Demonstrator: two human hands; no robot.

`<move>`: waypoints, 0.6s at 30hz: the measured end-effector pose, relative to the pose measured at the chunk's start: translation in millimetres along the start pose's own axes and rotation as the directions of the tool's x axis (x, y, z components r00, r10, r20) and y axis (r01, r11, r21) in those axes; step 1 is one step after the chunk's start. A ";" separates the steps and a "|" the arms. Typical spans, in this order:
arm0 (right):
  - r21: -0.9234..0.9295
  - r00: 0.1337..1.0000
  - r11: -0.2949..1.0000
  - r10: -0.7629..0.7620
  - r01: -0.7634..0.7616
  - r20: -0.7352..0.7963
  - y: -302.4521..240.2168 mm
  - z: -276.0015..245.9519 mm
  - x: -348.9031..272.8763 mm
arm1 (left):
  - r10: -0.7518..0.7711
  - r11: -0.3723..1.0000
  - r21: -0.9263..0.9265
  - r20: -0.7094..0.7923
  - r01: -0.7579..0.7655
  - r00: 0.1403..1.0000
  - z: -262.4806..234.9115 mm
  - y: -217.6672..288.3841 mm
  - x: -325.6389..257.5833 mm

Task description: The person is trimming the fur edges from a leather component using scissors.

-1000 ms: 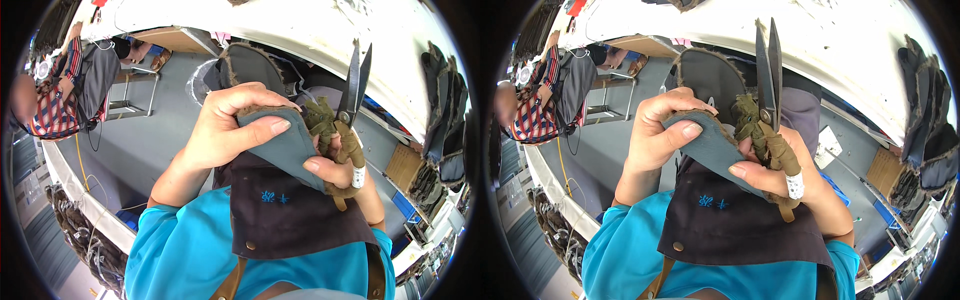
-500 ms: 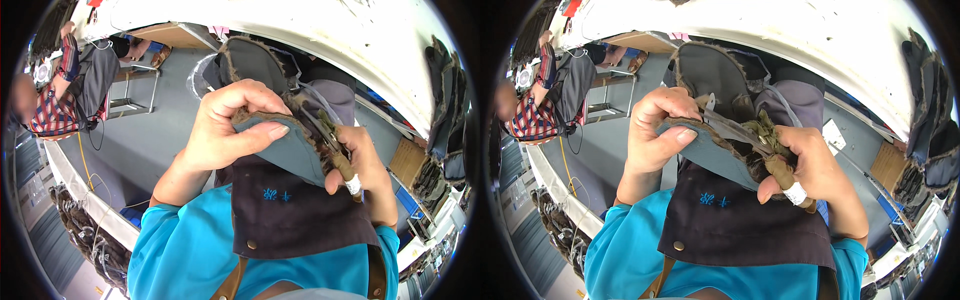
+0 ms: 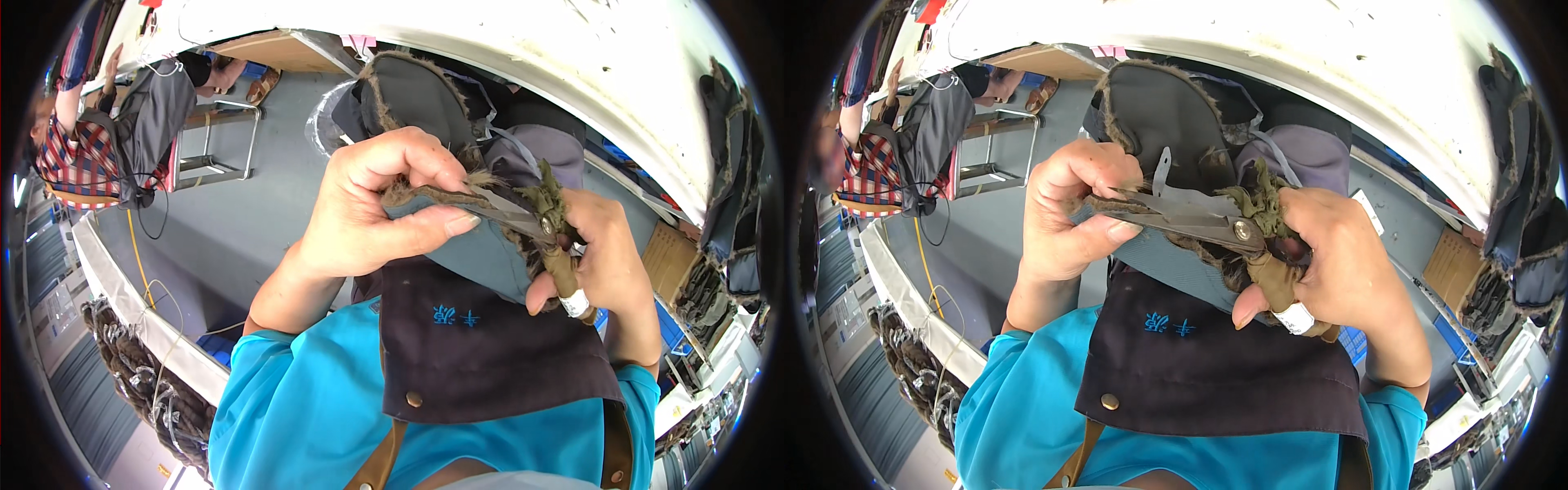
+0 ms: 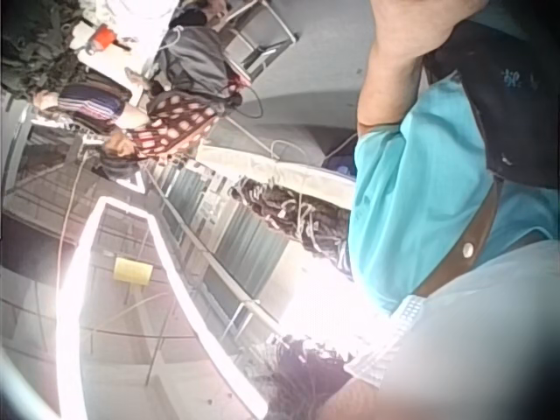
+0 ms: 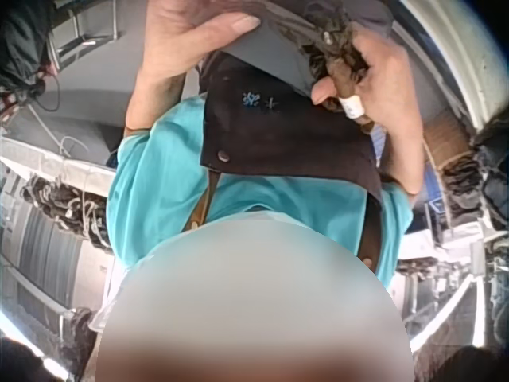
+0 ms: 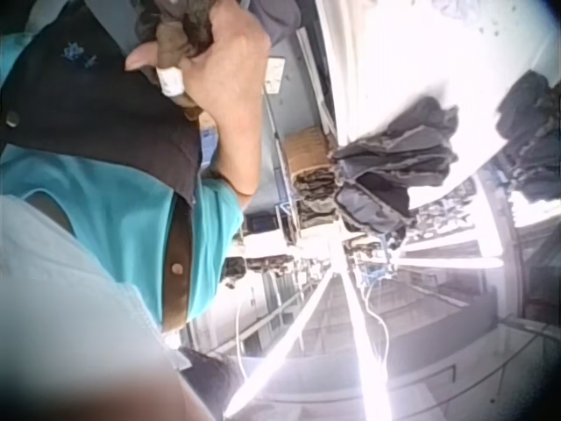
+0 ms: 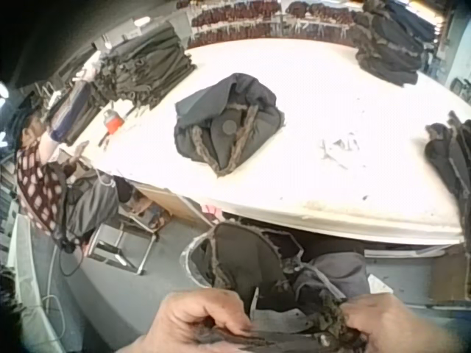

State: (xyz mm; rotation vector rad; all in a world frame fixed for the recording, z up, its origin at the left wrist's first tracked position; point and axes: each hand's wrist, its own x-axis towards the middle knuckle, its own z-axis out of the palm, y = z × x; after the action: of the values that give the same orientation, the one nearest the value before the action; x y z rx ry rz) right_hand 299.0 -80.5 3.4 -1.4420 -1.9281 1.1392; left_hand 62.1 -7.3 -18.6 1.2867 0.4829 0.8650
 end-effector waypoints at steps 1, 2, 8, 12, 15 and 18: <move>-0.031 1.000 0.999 -0.013 0.013 -0.002 -0.5 -0.4 0.2 | 0.003 1.000 -0.012 -0.001 -0.003 1.000 -0.3 -0.3 -0.2; -0.030 1.000 0.999 -0.012 0.012 -0.001 -0.4 -1.0 0.0 | 0.008 1.000 -0.024 -0.003 -0.008 1.000 -0.5 -0.8 -0.4; -0.047 1.000 0.999 -0.017 0.018 0.015 -2.8 -2.8 1.8 | 0.001 1.000 0.015 0.012 -0.001 1.000 -1.0 1.0 0.8; -0.007 1.000 1.000 -0.005 0.005 0.009 -0.9 1.3 -2.4 | -0.007 1.000 0.006 -0.005 0.007 1.000 0.6 1.0 0.0; -0.012 1.000 1.000 0.010 -0.010 -0.008 -3.4 3.2 -4.9 | -0.013 0.999 0.030 -0.001 0.013 1.000 0.4 2.3 -0.6; -0.022 0.999 0.999 0.030 -0.031 -0.037 -0.7 6.5 -9.2 | -0.028 0.999 0.025 0.003 0.028 1.000 0.8 3.6 0.1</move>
State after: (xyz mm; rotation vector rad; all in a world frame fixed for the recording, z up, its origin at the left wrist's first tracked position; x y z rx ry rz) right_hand 296.6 -91.4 1.4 -1.4990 -1.9060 1.1006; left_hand 61.7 -7.6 -14.9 1.3006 0.5095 0.8359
